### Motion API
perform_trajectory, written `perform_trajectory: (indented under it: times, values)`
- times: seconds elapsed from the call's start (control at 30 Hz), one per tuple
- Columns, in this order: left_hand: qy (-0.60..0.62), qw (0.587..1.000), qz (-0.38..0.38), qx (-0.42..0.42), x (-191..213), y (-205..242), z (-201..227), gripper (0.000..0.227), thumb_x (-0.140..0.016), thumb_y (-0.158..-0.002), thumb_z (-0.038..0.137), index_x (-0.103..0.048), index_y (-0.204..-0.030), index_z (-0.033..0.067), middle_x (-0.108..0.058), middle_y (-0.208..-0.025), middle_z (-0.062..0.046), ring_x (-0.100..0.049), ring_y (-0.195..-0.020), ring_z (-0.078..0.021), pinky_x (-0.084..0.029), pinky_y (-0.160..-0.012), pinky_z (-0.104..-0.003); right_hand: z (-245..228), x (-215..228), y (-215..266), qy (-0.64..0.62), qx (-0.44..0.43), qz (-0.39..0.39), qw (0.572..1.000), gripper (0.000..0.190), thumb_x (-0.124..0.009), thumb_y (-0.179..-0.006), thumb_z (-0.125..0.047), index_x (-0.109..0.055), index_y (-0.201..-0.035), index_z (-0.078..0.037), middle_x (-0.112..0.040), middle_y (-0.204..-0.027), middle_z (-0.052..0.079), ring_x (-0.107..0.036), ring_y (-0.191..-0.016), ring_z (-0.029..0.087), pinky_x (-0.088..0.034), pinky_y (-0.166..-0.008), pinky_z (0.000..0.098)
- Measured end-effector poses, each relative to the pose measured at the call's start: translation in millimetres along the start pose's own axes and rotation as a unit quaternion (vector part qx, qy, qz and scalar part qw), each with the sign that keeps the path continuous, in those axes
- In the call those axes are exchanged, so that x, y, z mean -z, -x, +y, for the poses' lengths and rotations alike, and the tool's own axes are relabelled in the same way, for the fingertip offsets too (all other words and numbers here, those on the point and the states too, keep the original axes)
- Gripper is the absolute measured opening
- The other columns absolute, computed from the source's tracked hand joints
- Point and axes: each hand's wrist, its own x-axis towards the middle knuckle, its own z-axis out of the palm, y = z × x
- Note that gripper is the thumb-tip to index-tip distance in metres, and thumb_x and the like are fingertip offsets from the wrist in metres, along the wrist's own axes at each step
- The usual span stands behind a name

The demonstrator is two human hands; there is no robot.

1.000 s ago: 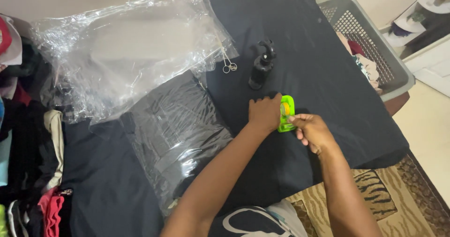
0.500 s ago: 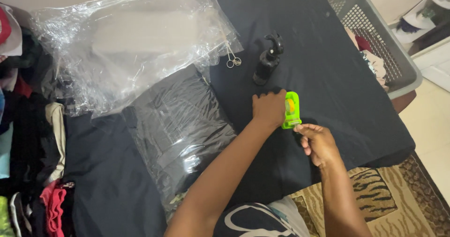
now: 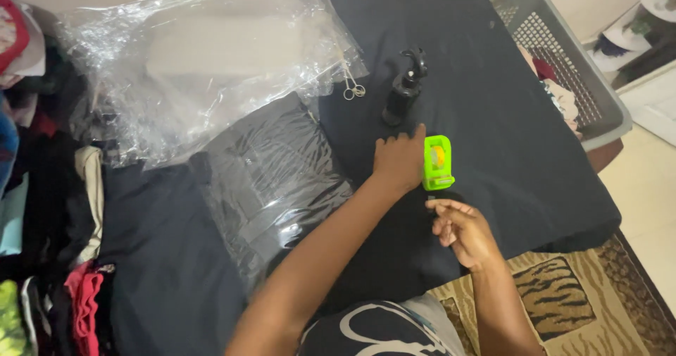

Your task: Packing folded children's shorts into a plastic shipping bag and sealing it with tape.

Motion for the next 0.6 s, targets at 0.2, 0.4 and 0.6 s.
perform_trajectory:
  times: [0.2,0.4,0.6]
  values:
    - [0.16,0.98,-0.072,-0.091,73.1,88.2,-9.5,0.03,-0.063,-0.093,0.025,-0.076,-0.106,0.0014,-0.072,-0.11,-0.026,-0.067,-0.109,-0.0501,-0.053,-0.09,-0.061,-23.2,-35.6,14.0,0.028,0.049,-0.096,0.994,0.031,-0.061,-0.089,-0.004,-0.069,-0.117,0.005,-0.063,-0.054,0.023,-0.061,-0.032,0.021,-0.05,-0.031,0.0292]
    - [0.136,0.985,0.039,-0.098,104.8,145.6,-34.7,0.018,-0.069,-0.087,0.019,-0.078,-0.096,0.0051,-0.07,-0.108,-0.018,-0.067,-0.107,-0.0448,-0.052,-0.09,-0.056,-45.7,-81.7,12.4,0.104,0.068,-0.185,0.975,0.036,-0.065,-0.086,-0.007,-0.066,-0.118,0.008,-0.065,-0.054,0.025,-0.062,-0.031,0.025,-0.05,-0.03,0.0316]
    - [0.115,0.946,0.282,-0.112,123.8,211.2,-57.1,0.008,-0.067,-0.088,0.01,-0.071,-0.082,0.0096,-0.066,-0.096,-0.011,-0.065,-0.095,-0.0396,-0.05,-0.083,-0.047,-61.0,-146.2,25.9,0.137,0.067,-0.272,0.95,0.034,-0.062,-0.087,-0.006,-0.066,-0.119,0.005,-0.063,-0.052,0.022,-0.062,-0.029,0.024,-0.048,-0.029,0.0281]
